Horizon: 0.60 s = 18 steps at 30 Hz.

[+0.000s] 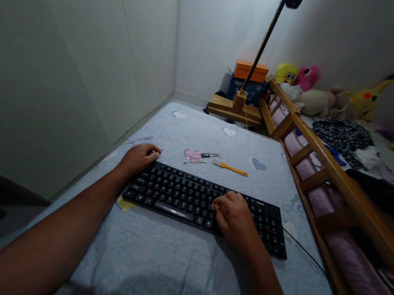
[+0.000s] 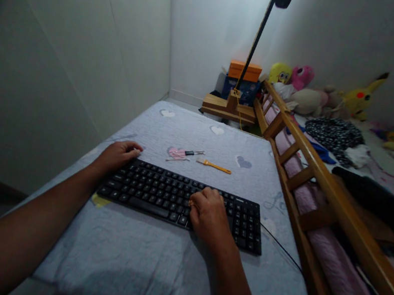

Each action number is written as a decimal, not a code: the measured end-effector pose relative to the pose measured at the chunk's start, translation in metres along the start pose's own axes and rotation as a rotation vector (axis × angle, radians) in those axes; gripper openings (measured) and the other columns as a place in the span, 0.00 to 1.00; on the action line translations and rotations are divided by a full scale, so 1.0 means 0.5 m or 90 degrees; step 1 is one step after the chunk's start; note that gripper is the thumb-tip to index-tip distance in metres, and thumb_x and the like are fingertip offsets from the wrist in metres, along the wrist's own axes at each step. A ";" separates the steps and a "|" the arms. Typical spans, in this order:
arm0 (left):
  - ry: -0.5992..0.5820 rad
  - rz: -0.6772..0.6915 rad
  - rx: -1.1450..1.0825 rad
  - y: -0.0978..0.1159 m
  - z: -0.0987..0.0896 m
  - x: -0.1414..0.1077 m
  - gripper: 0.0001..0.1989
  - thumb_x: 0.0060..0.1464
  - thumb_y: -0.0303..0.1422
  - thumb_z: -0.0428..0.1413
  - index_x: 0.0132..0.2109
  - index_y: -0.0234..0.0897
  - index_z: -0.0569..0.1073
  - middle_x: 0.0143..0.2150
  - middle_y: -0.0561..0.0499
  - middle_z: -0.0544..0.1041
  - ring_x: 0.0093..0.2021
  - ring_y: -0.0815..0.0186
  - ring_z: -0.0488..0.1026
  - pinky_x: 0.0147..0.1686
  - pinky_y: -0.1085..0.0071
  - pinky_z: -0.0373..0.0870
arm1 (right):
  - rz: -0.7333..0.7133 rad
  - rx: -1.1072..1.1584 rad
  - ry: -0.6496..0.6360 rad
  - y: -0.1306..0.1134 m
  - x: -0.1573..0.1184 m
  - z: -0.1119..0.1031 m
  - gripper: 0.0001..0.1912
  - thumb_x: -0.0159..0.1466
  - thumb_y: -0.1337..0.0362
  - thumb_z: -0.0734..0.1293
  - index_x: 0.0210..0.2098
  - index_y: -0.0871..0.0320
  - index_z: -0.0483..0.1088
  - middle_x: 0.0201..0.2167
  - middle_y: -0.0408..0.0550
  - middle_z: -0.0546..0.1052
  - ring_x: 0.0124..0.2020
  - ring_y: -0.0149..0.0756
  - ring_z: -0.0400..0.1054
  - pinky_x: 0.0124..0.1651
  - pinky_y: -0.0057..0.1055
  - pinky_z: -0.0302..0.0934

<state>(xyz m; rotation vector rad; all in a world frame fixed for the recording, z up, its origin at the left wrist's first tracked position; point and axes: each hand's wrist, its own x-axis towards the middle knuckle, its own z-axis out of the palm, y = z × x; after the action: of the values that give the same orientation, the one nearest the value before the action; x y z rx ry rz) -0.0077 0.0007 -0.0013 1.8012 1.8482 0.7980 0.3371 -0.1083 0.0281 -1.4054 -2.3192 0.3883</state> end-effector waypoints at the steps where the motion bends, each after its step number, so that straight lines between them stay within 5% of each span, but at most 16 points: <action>1: -0.001 0.000 0.001 0.001 0.000 0.000 0.21 0.51 0.45 0.53 0.43 0.36 0.81 0.31 0.49 0.80 0.33 0.57 0.75 0.36 0.64 0.67 | 0.001 -0.002 0.002 0.001 -0.001 -0.001 0.10 0.65 0.74 0.64 0.38 0.56 0.75 0.37 0.49 0.74 0.41 0.39 0.64 0.46 0.37 0.57; 18: 0.004 -0.004 -0.012 -0.004 0.001 -0.002 0.22 0.51 0.45 0.53 0.43 0.36 0.81 0.30 0.49 0.79 0.32 0.59 0.74 0.34 0.66 0.65 | 0.035 -0.036 -0.024 0.019 -0.016 -0.026 0.11 0.62 0.76 0.64 0.35 0.56 0.75 0.36 0.48 0.74 0.40 0.38 0.64 0.44 0.35 0.56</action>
<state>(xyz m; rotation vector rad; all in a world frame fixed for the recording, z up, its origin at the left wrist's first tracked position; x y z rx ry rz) -0.0088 -0.0005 -0.0031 1.7823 1.8439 0.8175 0.3539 -0.1106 0.0341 -1.5043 -2.3424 0.3700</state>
